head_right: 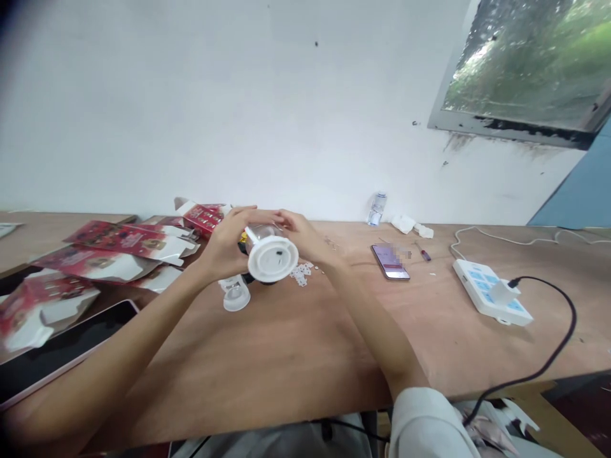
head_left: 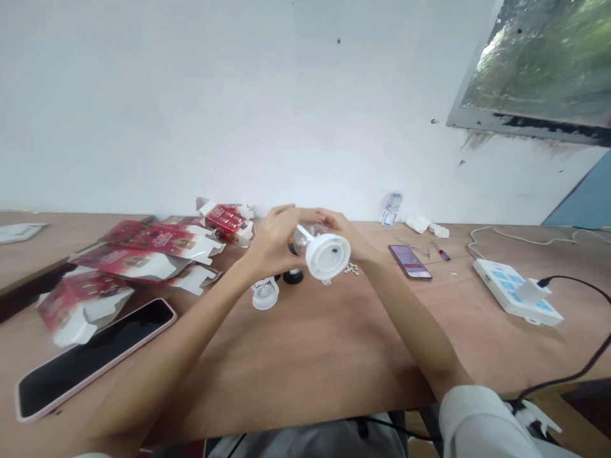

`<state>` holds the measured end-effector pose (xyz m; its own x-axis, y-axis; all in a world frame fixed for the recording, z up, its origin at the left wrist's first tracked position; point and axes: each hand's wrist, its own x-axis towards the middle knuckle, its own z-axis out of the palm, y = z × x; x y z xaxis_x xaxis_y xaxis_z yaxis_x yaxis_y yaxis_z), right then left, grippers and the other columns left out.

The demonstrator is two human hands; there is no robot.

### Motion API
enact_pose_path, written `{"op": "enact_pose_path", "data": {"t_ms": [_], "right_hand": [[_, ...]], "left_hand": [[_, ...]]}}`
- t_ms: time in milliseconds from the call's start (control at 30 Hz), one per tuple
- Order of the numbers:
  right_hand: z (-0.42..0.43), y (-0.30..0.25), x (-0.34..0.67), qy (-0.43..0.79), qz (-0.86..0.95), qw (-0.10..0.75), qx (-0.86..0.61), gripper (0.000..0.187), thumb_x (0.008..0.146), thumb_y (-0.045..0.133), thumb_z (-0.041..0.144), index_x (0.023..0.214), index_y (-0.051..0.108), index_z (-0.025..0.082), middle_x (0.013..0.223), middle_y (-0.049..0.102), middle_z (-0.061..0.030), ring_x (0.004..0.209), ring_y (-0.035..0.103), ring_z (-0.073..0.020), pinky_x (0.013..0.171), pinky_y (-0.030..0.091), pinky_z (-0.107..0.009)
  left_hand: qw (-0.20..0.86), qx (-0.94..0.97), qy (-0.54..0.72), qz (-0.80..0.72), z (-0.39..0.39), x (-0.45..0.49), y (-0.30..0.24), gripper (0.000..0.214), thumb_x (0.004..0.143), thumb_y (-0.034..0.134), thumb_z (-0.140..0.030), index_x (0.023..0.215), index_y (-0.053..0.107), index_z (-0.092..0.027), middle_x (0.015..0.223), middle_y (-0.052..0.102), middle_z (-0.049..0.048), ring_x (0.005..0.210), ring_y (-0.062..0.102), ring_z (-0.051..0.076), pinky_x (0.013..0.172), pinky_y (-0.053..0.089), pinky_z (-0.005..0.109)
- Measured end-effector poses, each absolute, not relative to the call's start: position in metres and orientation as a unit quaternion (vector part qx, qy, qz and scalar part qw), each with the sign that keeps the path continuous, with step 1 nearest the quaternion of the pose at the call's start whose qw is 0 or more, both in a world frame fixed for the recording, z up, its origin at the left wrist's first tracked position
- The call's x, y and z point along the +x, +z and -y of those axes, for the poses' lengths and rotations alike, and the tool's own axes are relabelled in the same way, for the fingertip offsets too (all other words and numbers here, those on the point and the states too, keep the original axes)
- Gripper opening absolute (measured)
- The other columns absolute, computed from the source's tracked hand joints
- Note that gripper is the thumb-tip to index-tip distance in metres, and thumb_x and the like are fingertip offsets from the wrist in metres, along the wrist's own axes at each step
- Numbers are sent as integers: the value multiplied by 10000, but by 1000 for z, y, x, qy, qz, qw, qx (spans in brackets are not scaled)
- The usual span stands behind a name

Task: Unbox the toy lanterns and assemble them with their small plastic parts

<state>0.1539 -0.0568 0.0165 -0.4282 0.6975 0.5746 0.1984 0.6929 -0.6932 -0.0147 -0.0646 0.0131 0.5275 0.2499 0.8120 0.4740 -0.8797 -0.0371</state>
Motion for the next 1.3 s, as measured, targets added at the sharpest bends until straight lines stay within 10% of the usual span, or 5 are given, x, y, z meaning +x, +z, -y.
{"op": "enact_pose_path", "data": {"t_ms": [167, 600, 1300], "right_hand": [[61, 18, 154, 203, 706, 584, -345, 182, 851, 445, 222, 944, 595, 176, 989, 658, -57, 796, 607, -124, 739, 503, -313], [79, 19, 151, 102, 708, 630, -302, 16, 751, 661, 221, 764, 661, 211, 880, 623, -4, 826, 595, -127, 748, 508, -308], [-28, -79, 186, 101, 721, 326, -603, 115, 763, 541, 136, 669, 601, 162, 695, 654, -57, 718, 599, -186, 683, 429, -286]], "left_hand": [[138, -817, -438, 348, 56, -24, 18, 389, 667, 663, -341, 980, 484, -194, 935, 647, 65, 821, 605, 221, 685, 452, 336], [231, -761, -427, 430, 51, -33, 21, 356, 707, 623, -320, 1005, 471, -196, 976, 616, 80, 891, 561, 251, 745, 400, 358], [285, -717, -381, 509, 45, -45, 24, 339, 739, 587, -285, 1052, 493, -195, 989, 589, 117, 964, 506, 311, 789, 351, 421]]}}
